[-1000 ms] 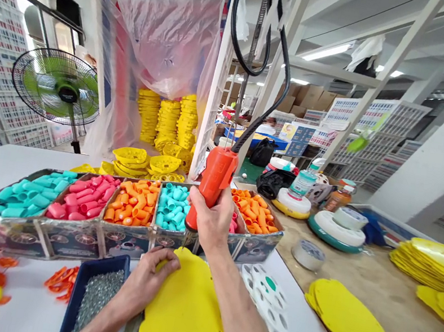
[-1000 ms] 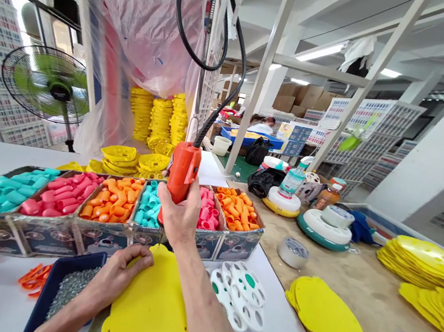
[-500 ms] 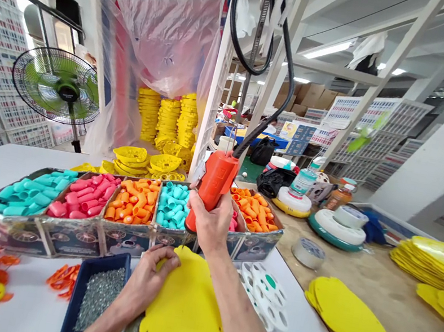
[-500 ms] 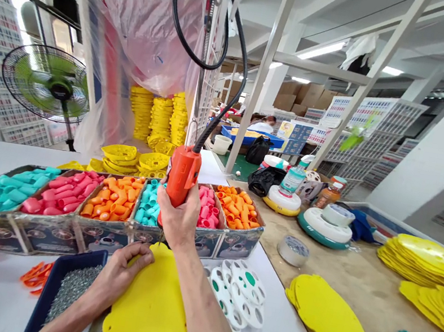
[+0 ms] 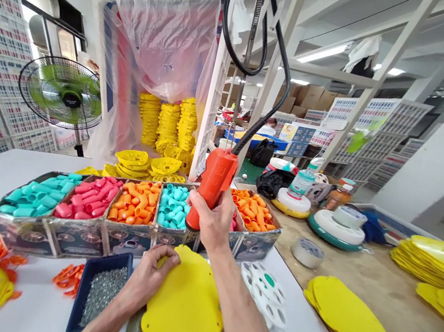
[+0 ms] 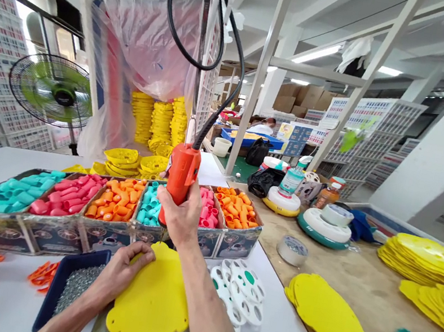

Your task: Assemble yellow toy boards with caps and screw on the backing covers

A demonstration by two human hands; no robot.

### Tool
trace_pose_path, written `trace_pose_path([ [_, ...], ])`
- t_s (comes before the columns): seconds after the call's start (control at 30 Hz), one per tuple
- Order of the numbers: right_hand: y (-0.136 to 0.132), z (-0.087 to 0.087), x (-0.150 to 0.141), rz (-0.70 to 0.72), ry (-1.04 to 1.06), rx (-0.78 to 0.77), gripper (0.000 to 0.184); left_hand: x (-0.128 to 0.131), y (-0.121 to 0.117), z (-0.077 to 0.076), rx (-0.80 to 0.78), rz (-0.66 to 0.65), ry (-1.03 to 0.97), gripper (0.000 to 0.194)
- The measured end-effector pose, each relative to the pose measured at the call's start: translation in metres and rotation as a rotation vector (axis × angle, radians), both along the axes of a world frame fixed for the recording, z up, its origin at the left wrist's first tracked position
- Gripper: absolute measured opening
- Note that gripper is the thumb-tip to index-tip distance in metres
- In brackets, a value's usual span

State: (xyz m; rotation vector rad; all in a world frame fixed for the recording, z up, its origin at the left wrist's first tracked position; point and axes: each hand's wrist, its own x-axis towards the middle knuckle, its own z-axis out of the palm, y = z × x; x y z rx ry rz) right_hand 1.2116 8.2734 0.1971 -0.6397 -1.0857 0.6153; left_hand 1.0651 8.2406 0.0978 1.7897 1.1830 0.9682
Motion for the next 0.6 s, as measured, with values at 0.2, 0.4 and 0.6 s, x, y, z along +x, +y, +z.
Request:
trace_pose_path([
  [0.2, -0.019, 0.027, 0.009, 0.016, 0.040, -0.008, 0.037, -0.010, -0.001, 0.002, 0.038, 0.023, -0.064, 0.030],
  [0.4, -0.049, 0.048, 0.006, 0.128, 0.135, 0.044, 0.038, -0.019, -0.027, 0.015, 0.067, 0.050, -0.086, 0.032],
  [0.6, -0.072, 0.065, 0.000, 0.213, 0.170, 0.117, 0.031, -0.013, -0.054, 0.023, -0.055, -0.112, -0.286, 0.034],
])
